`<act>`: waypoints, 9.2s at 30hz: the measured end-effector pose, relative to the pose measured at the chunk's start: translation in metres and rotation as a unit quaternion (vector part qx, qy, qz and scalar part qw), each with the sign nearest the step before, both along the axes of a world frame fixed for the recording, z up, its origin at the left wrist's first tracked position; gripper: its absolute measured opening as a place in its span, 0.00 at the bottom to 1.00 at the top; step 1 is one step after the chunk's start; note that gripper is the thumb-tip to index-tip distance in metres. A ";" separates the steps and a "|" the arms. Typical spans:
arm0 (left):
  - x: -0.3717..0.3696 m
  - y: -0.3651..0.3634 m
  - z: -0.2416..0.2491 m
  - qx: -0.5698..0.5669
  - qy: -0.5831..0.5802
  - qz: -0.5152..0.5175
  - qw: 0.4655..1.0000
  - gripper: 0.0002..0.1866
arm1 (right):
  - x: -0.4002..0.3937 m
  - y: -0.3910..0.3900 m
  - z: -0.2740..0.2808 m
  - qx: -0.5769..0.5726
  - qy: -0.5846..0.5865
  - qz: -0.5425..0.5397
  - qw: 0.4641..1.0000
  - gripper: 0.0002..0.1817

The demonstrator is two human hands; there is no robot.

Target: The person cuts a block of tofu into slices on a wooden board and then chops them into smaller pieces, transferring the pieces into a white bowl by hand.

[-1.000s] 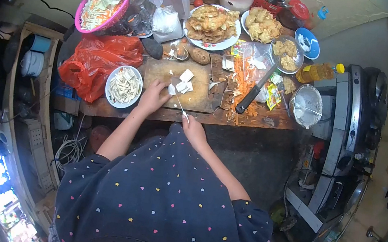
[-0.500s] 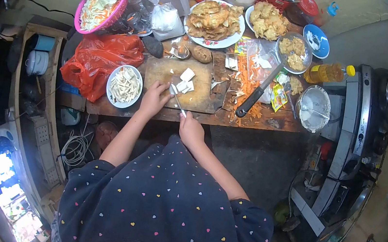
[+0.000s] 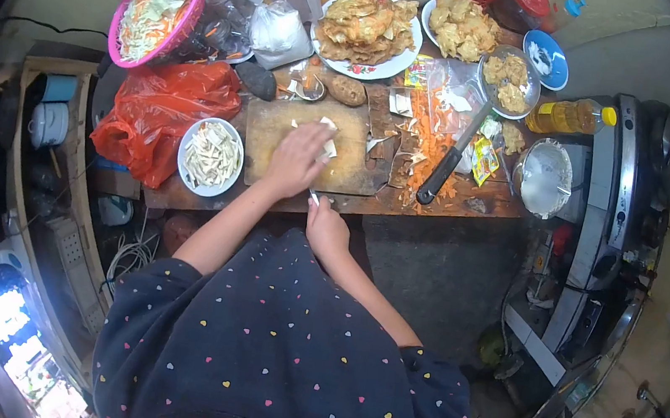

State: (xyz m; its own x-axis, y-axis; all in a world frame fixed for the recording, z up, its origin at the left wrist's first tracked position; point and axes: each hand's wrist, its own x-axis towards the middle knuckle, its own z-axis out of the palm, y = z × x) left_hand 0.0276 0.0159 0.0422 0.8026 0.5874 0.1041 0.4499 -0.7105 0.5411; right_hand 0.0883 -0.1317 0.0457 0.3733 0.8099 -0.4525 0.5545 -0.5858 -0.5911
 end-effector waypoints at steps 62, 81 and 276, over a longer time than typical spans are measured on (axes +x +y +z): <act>-0.061 -0.018 -0.021 0.050 -0.075 0.134 0.987 0.09 | 0.008 0.008 0.006 0.010 -0.023 0.035 0.999 0.20; -0.051 -0.002 -0.026 0.020 -0.076 0.153 0.985 0.15 | 0.009 0.011 0.007 -0.020 -0.015 0.036 0.999 0.21; -0.044 -0.011 -0.019 0.004 -0.033 0.116 0.993 0.26 | 0.024 0.016 0.004 -0.021 0.000 0.062 0.998 0.25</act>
State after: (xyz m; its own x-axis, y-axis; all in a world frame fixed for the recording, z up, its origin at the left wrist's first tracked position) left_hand -0.0169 0.0050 0.0228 0.6377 0.7540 0.1576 0.5648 -0.5968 0.5700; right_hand 0.1127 -0.1155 0.0493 0.2720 0.8304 -0.4862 0.6242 -0.5368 -0.5677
